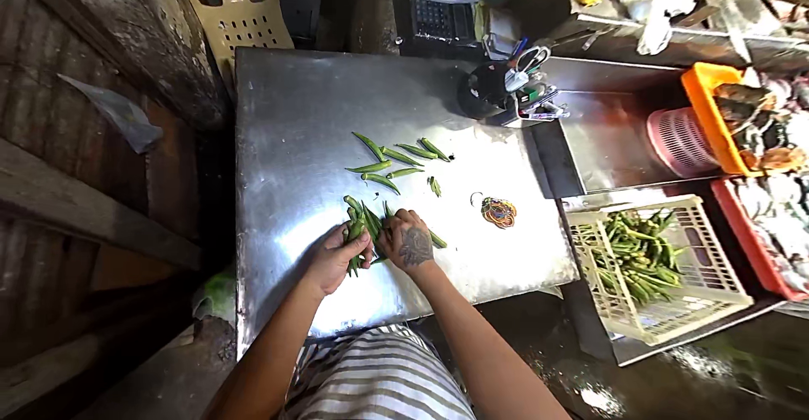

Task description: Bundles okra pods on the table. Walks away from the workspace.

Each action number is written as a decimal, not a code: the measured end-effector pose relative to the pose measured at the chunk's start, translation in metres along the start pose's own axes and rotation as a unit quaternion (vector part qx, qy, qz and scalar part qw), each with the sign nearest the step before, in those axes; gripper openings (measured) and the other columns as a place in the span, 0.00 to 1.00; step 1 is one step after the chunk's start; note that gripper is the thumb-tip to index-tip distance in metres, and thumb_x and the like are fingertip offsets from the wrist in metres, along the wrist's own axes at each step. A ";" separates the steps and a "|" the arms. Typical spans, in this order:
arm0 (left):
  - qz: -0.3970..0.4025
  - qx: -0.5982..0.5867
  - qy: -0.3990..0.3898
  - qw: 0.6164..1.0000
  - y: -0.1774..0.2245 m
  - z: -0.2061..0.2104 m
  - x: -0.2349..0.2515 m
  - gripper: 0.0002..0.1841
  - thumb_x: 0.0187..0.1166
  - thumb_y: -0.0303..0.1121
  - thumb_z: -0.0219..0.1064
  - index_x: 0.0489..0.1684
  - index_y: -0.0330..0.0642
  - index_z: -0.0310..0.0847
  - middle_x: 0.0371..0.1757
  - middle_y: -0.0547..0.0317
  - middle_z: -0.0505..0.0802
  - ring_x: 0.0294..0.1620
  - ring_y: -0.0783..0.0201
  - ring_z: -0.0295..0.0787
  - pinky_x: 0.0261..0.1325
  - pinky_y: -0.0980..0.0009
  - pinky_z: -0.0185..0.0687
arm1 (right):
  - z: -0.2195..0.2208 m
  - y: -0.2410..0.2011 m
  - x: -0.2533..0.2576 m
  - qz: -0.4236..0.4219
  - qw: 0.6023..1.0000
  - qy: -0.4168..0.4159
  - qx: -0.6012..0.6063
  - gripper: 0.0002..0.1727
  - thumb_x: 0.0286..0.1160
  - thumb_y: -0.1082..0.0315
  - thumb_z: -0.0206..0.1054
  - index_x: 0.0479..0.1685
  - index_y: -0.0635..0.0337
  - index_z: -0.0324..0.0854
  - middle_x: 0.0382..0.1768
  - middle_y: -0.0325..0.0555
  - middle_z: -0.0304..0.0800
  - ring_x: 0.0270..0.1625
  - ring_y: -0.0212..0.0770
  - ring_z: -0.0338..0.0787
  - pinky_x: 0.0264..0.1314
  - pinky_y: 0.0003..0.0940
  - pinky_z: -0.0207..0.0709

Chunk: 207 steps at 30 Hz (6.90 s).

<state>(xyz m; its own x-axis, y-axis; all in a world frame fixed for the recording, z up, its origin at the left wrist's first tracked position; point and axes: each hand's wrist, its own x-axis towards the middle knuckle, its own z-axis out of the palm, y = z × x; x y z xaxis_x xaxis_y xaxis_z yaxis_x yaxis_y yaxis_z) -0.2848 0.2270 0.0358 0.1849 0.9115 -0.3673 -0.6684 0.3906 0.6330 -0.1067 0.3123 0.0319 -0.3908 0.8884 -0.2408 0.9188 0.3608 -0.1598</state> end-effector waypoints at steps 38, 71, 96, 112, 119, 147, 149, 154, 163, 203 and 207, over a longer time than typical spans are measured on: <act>0.124 0.431 -0.096 0.889 -0.006 0.058 0.031 0.21 0.66 0.34 0.79 0.56 0.41 0.80 0.42 0.62 0.92 0.42 0.74 0.90 0.49 0.74 0.89 | -0.060 0.012 -0.086 -0.062 0.865 0.241 0.435 0.16 0.70 0.72 0.73 0.56 0.67 0.85 0.45 0.44 0.94 0.40 0.31 0.94 0.46 0.28 0.92; 0.105 0.525 -0.095 0.839 -0.005 0.049 0.035 0.17 0.63 0.50 0.81 0.32 0.47 0.85 0.23 0.71 0.85 0.24 0.77 0.80 0.31 0.74 0.77 | -0.111 0.026 -0.064 -0.112 0.930 0.189 0.296 0.42 0.86 0.34 0.49 0.81 0.61 0.75 0.75 0.50 0.83 0.78 0.43 0.81 0.81 0.48 0.76; -0.131 0.253 -0.268 0.920 0.029 0.065 0.043 0.22 0.77 0.33 0.72 0.68 0.37 0.75 0.43 0.52 0.95 0.29 0.65 0.91 0.30 0.72 0.88 | -0.074 0.057 -0.056 -0.118 0.830 0.025 0.545 0.09 0.72 0.66 0.78 0.44 0.61 0.92 0.35 0.37 0.93 0.26 0.22 0.85 0.27 0.18 0.82; -0.248 0.201 -0.315 0.894 0.005 0.054 0.043 0.05 0.83 0.33 0.66 0.48 0.46 0.78 0.25 0.69 0.82 0.19 0.76 0.75 0.22 0.80 0.72 | -0.067 0.075 -0.054 -0.169 0.858 -0.010 0.485 0.15 0.74 0.59 0.77 0.49 0.60 0.91 0.40 0.40 0.93 0.34 0.25 0.87 0.38 0.22 0.83; -0.209 0.137 -0.292 0.923 -0.005 0.051 0.034 0.14 0.79 0.43 0.74 0.47 0.45 0.80 0.31 0.62 0.85 0.25 0.69 0.82 0.29 0.74 0.82 | -0.049 0.185 -0.037 0.223 0.918 0.195 0.263 0.16 0.80 0.62 0.68 0.60 0.60 0.87 0.56 0.60 0.89 0.56 0.57 0.90 0.60 0.56 0.85; -0.207 0.143 -0.222 0.942 -0.027 0.098 0.020 0.16 0.80 0.45 0.73 0.47 0.40 0.84 0.28 0.60 0.84 0.22 0.69 0.81 0.27 0.72 0.83 | -0.008 0.240 0.006 0.103 0.969 0.226 0.015 0.11 0.77 0.70 0.61 0.45 0.54 0.91 0.55 0.47 0.90 0.64 0.52 0.84 0.62 0.51 0.78; -0.205 0.143 -0.226 0.942 -0.030 0.100 0.019 0.15 0.80 0.45 0.72 0.47 0.41 0.84 0.28 0.61 0.83 0.22 0.68 0.81 0.27 0.72 0.83 | -0.009 0.241 0.005 0.119 0.964 0.231 0.052 0.10 0.77 0.68 0.62 0.45 0.52 0.91 0.55 0.45 0.89 0.65 0.52 0.83 0.62 0.50 0.78; -0.196 0.161 -0.211 0.944 -0.032 0.096 0.013 0.15 0.81 0.45 0.72 0.48 0.42 0.84 0.28 0.61 0.83 0.22 0.69 0.81 0.27 0.73 0.83 | -0.039 0.228 -0.017 0.154 0.843 0.303 0.416 0.09 0.81 0.72 0.60 0.49 0.64 0.85 0.41 0.49 0.93 0.51 0.45 0.91 0.60 0.46 0.82; -0.212 0.170 -0.196 0.942 -0.035 0.109 0.015 0.15 0.80 0.45 0.73 0.48 0.42 0.83 0.29 0.62 0.84 0.23 0.70 0.80 0.27 0.74 0.82 | -0.054 0.207 -0.122 0.168 0.514 0.262 0.799 0.13 0.87 0.67 0.47 0.60 0.51 0.73 0.51 0.49 0.93 0.52 0.46 0.94 0.59 0.48 0.86; -0.013 -0.072 -0.125 0.989 -0.030 0.098 0.023 0.10 0.83 0.45 0.68 0.46 0.50 0.84 0.32 0.66 0.86 0.30 0.69 0.84 0.38 0.70 0.86 | -0.066 0.137 -0.186 -0.226 0.481 0.054 0.845 0.07 0.76 0.49 0.71 0.37 0.37 0.87 0.28 0.21 0.91 0.44 0.26 0.94 0.84 0.54 0.74; 0.027 0.009 -0.127 0.991 -0.007 0.085 0.032 0.09 0.84 0.42 0.68 0.47 0.47 0.80 0.33 0.63 0.85 0.30 0.67 0.84 0.40 0.67 0.87 | -0.043 0.130 -0.168 -0.078 0.486 0.207 0.845 0.05 0.75 0.65 0.73 0.36 0.41 0.83 0.36 0.36 0.93 0.50 0.41 0.94 0.74 0.54 0.81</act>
<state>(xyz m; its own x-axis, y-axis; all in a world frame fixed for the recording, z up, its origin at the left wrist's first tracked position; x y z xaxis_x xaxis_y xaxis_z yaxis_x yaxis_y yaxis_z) -0.2125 0.2648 0.0773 0.3263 0.9334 -0.1495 -0.6696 0.3398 0.6605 0.0813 0.2219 0.0924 -0.0820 0.9949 0.0582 -0.6156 -0.0046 -0.7880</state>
